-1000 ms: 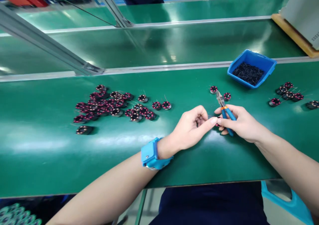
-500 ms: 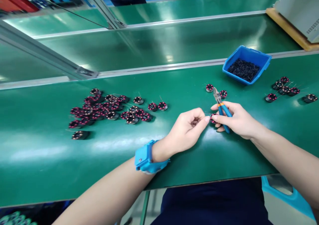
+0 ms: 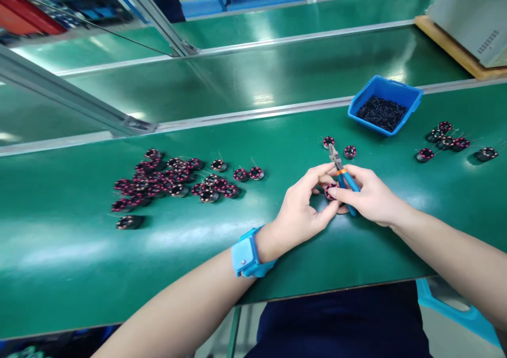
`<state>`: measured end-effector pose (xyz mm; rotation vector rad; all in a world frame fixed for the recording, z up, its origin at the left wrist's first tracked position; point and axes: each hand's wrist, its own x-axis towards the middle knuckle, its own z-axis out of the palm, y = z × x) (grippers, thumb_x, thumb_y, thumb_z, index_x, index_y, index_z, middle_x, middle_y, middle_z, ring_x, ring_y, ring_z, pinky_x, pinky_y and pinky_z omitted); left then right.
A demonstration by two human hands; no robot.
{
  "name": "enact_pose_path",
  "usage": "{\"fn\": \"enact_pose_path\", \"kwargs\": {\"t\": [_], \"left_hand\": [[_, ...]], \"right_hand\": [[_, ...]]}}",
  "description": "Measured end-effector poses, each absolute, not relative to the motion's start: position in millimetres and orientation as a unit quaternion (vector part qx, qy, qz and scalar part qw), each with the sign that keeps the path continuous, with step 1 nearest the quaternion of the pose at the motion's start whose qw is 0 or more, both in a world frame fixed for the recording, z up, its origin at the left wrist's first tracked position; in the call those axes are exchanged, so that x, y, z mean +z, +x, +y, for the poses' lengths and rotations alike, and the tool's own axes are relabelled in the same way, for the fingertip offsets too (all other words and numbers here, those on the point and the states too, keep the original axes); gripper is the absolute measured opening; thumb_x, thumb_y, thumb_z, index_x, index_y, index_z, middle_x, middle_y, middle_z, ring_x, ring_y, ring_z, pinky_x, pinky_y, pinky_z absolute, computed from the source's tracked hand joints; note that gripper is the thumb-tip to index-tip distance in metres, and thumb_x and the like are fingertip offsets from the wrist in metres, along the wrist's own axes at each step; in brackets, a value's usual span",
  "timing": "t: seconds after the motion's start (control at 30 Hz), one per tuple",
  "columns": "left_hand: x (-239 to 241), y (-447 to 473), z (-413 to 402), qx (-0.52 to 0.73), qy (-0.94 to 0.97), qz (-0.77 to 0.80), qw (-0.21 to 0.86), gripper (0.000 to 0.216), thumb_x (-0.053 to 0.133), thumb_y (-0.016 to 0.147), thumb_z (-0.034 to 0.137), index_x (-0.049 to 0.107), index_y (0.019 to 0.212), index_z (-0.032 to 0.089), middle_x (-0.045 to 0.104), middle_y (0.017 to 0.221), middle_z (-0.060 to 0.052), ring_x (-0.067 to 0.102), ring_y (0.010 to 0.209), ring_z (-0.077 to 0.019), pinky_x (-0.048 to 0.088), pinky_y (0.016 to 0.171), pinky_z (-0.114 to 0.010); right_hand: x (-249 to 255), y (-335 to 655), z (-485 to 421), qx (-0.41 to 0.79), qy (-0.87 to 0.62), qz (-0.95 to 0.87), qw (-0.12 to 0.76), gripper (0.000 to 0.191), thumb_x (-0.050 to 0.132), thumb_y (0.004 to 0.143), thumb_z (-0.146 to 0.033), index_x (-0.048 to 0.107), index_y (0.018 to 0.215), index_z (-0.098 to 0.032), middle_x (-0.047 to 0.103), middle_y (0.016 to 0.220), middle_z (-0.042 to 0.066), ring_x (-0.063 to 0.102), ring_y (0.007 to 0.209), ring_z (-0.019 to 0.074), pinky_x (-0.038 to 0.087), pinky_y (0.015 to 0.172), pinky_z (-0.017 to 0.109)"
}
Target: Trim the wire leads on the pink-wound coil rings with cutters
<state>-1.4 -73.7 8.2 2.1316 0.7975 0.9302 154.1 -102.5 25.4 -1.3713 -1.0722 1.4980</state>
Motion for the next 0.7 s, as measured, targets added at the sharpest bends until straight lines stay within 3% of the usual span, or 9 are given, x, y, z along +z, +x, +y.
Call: {"fn": "enact_pose_path", "kwargs": {"t": [0.1, 0.2, 0.33, 0.4, 0.53, 0.7], "left_hand": [[7, -22, -60, 0.317, 0.845, 0.349, 0.252, 0.057, 0.064, 0.078, 0.020, 0.044, 0.131, 0.018, 0.069, 0.096, -0.006, 0.064, 0.089, -0.0200, 0.049, 0.087, -0.038], [10, -54, -43, 0.243, 0.864, 0.426, 0.115, 0.049, 0.068, 0.074, 0.025, 0.055, 0.121, 0.017, 0.070, 0.093, -0.008, 0.062, 0.093, -0.0291, 0.047, 0.085, -0.047], [20, -63, -29, 0.283, 0.845, 0.454, -0.014, 0.056, 0.076, 0.065, 0.033, 0.058, 0.115, 0.018, 0.064, 0.110, -0.014, 0.056, 0.105, -0.0357, 0.043, 0.091, -0.051], [23, -45, -21, 0.305, 0.850, 0.430, 0.015, 0.060, 0.076, 0.065, 0.034, 0.055, 0.119, 0.017, 0.060, 0.116, -0.015, 0.057, 0.104, -0.0322, 0.046, 0.091, -0.047], [24, 11, 12, 0.273, 0.843, 0.430, 0.174, 0.062, 0.074, 0.067, 0.033, 0.053, 0.121, 0.011, 0.057, 0.117, -0.014, 0.061, 0.078, -0.0169, 0.051, 0.069, -0.031], [28, 39, 38, 0.208, 0.849, 0.390, 0.291, 0.020, 0.057, 0.081, 0.025, 0.067, 0.090, 0.010, 0.062, 0.073, 0.000, 0.054, 0.059, -0.0083, 0.043, 0.056, -0.019]], "right_hand": [[29, 161, -104, 0.558, -0.559, -0.463, 0.403, 0.033, 0.070, 0.072, -0.028, 0.057, 0.100, -0.016, 0.063, 0.078, 0.003, 0.063, 0.068, 0.0170, 0.053, 0.053, 0.028], [39, 174, -103, 0.497, -0.572, -0.466, 0.458, 0.038, 0.072, 0.072, -0.034, 0.057, 0.101, -0.016, 0.065, 0.080, 0.004, 0.065, 0.069, 0.0177, 0.052, 0.052, 0.027], [54, 188, -101, 0.449, -0.579, -0.438, 0.520, 0.040, 0.074, 0.070, -0.038, 0.058, 0.101, -0.018, 0.065, 0.078, 0.003, 0.066, 0.069, 0.0186, 0.055, 0.051, 0.028], [56, 190, -101, 0.436, -0.579, -0.431, 0.538, 0.039, 0.074, 0.071, -0.037, 0.058, 0.101, -0.018, 0.065, 0.078, 0.003, 0.066, 0.069, 0.0183, 0.056, 0.051, 0.028], [47, 190, -96, 0.441, -0.579, -0.434, 0.532, 0.040, 0.074, 0.070, -0.038, 0.057, 0.100, -0.017, 0.064, 0.077, 0.002, 0.065, 0.067, 0.0171, 0.054, 0.050, 0.026], [35, 193, -90, 0.432, -0.592, -0.445, 0.514, 0.036, 0.071, 0.072, -0.036, 0.058, 0.099, -0.016, 0.064, 0.074, 0.001, 0.062, 0.063, 0.0151, 0.050, 0.050, 0.026]]}}
